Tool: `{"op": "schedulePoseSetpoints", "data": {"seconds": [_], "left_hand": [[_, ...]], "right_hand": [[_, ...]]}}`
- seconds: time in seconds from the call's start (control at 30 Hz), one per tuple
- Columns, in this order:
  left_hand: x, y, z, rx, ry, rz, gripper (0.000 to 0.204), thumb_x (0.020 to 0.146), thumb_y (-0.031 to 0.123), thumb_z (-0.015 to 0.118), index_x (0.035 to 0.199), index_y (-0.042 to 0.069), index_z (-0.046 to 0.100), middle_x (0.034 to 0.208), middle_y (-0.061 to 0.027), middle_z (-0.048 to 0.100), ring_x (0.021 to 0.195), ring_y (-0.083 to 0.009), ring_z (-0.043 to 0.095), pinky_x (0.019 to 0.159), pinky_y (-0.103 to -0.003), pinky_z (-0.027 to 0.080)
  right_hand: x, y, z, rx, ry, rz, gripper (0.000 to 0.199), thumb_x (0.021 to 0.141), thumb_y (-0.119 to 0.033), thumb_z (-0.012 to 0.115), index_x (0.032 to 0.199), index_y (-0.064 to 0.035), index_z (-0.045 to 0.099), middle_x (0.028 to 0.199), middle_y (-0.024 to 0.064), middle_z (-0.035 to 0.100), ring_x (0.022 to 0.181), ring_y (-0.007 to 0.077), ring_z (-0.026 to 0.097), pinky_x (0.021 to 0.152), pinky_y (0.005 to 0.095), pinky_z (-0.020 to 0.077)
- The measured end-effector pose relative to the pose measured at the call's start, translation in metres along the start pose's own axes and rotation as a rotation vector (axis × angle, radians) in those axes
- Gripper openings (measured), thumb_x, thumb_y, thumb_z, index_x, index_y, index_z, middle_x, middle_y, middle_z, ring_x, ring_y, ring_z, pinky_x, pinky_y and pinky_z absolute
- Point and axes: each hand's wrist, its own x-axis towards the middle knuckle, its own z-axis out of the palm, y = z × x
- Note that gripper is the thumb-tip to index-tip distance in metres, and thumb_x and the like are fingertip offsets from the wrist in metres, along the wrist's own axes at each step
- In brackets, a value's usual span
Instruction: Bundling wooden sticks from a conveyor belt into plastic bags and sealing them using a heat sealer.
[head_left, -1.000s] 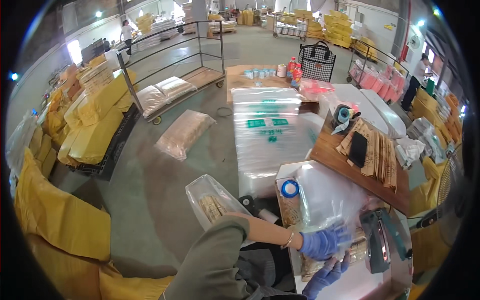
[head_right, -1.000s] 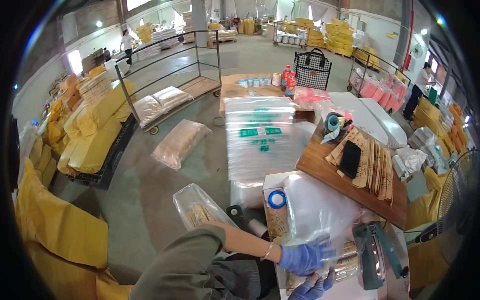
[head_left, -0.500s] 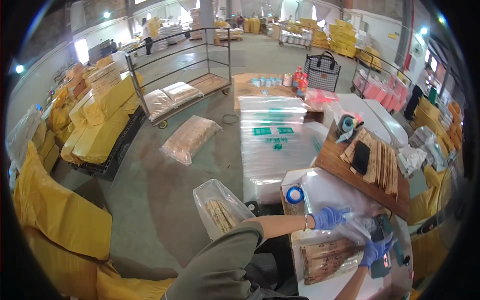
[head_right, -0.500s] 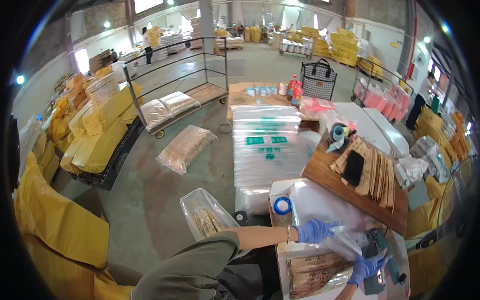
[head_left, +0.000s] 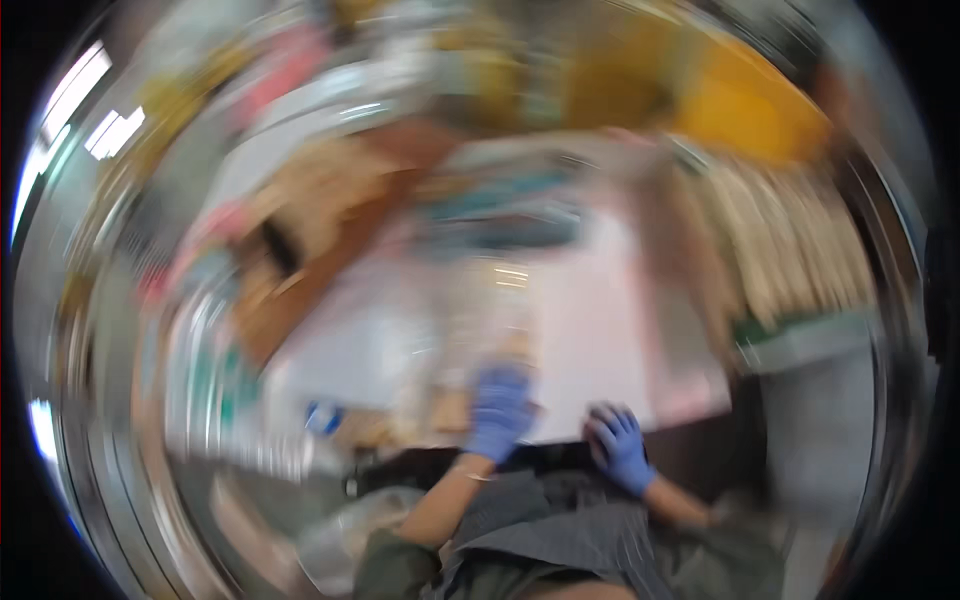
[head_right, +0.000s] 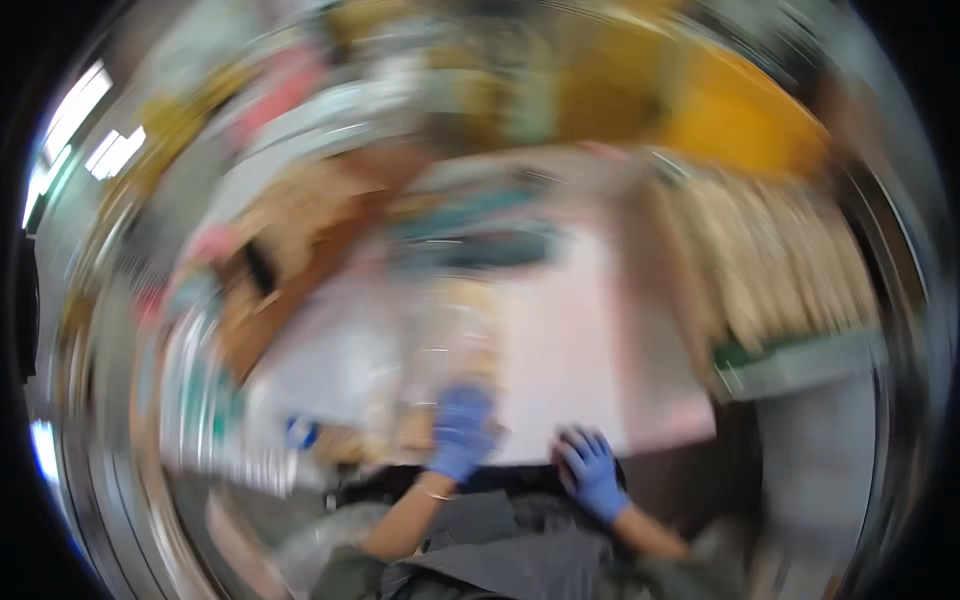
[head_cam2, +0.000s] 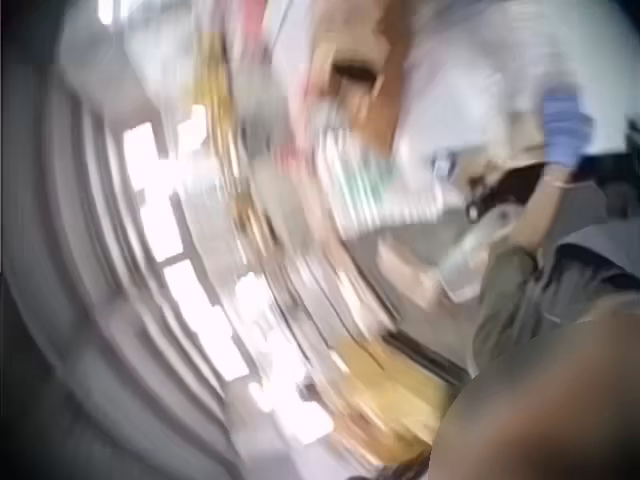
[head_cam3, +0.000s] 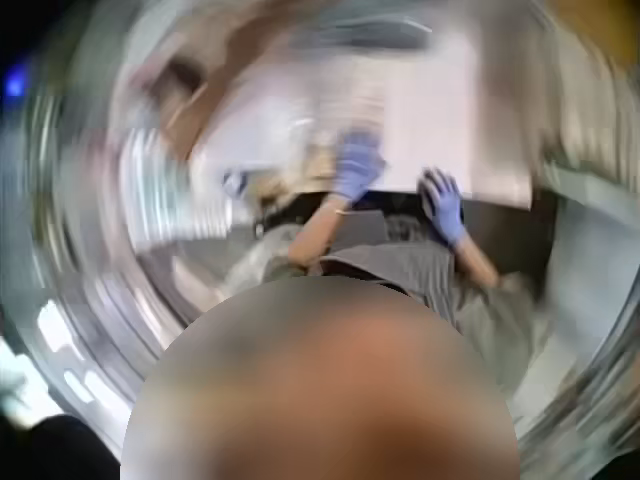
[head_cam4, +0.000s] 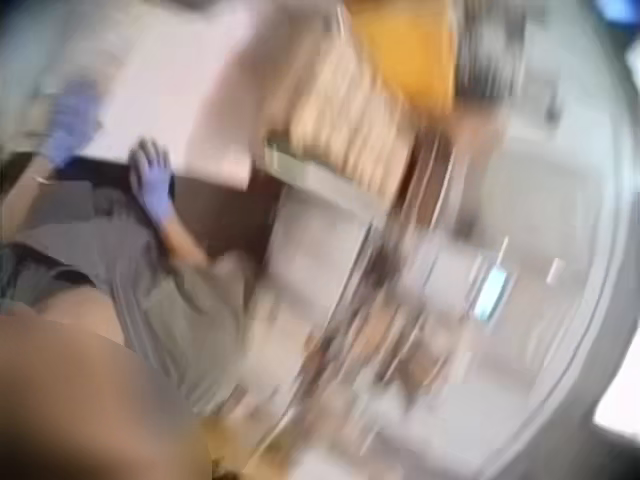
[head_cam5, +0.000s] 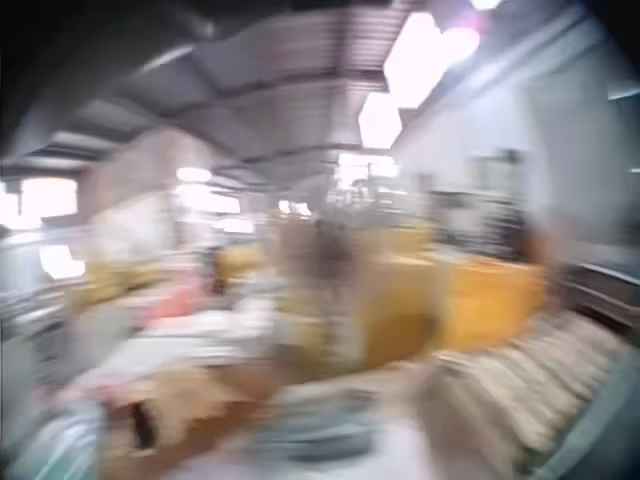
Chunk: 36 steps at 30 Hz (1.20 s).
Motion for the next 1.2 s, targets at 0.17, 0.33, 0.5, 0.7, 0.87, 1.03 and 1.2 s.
{"op": "schedulePoseSetpoints", "data": {"seconds": [0.17,0.33,0.5,0.7,0.87,1.03,1.2], "left_hand": [[0.036,-0.022,-0.015,0.101,-0.012,0.112,0.045,0.065,0.026,0.063,0.106,0.007,0.058,0.118,-0.0128,0.051,0.115,-0.0338,0.042,0.101,-0.045,0.030],[0.046,-0.001,0.002,-0.004,-0.001,0.223,0.035,0.067,0.019,0.064,0.098,0.005,0.061,0.114,-0.0100,0.055,0.116,-0.0334,0.042,0.100,-0.042,0.033],[0.093,0.024,0.011,-0.173,-0.066,0.087,0.033,0.071,0.012,0.064,0.101,-0.001,0.058,0.115,-0.0162,0.054,0.112,-0.0332,0.047,0.099,-0.041,0.035],[0.173,0.078,0.103,-0.880,0.023,-0.042,0.055,0.080,0.012,0.060,0.129,-0.002,0.040,0.138,-0.0169,0.034,0.120,-0.0296,0.041,0.099,-0.036,0.034],[0.214,0.163,0.112,-0.446,0.079,-0.074,0.053,0.086,0.024,0.053,0.132,0.002,0.038,0.139,-0.0172,0.033,0.125,-0.0318,0.033,0.103,-0.039,0.028],[0.228,0.190,0.113,-0.287,0.071,0.089,0.051,0.082,0.024,0.053,0.126,0.000,0.042,0.132,-0.0198,0.038,0.118,-0.0366,0.038,0.100,-0.041,0.029],[0.238,0.199,0.115,-0.306,0.077,0.113,0.049,0.083,0.025,0.052,0.125,0.001,0.044,0.129,-0.0195,0.041,0.117,-0.0366,0.038,0.100,-0.042,0.029]], "right_hand": [[-0.012,0.024,0.009,-0.053,0.095,0.210,0.047,0.070,-0.019,0.062,0.116,-0.0120,0.051,0.126,0.0114,0.045,0.119,0.0305,0.041,0.097,0.0458,0.0297],[-0.059,0.033,-0.013,0.021,0.208,0.274,0.050,0.070,-0.021,0.060,0.117,-0.0096,0.049,0.129,0.0134,0.041,0.122,0.0314,0.037,0.098,0.0472,0.0299],[-0.015,0.058,-0.133,-0.063,0.571,0.129,0.041,0.079,-0.020,0.057,0.117,-0.0072,0.052,0.123,0.0179,0.047,0.110,0.0375,0.047,0.091,0.0453,0.0388],[0.050,0.296,-0.324,-0.624,0.837,0.455,0.046,0.070,-0.024,0.064,0.108,-0.0007,0.054,0.116,0.0199,0.050,0.107,0.0379,0.048,0.091,0.0418,0.0402],[0.008,0.503,-0.432,-1.005,0.810,1.112,0.055,0.075,-0.036,0.057,0.121,-0.0068,0.050,0.132,0.0167,0.041,0.124,0.0302,0.036,0.102,0.0472,0.0281],[-0.006,0.517,-0.446,-1.067,0.361,1.431,0.059,0.081,-0.049,0.044,0.122,-0.0066,0.049,0.133,0.0146,0.041,0.127,0.0296,0.031,0.101,0.0505,0.0266],[-0.031,0.545,-0.450,-0.880,0.217,1.317,0.043,0.082,-0.035,0.044,0.117,-0.0114,0.052,0.120,0.0146,0.049,0.111,0.0311,0.048,0.093,0.0482,0.0368]]}}
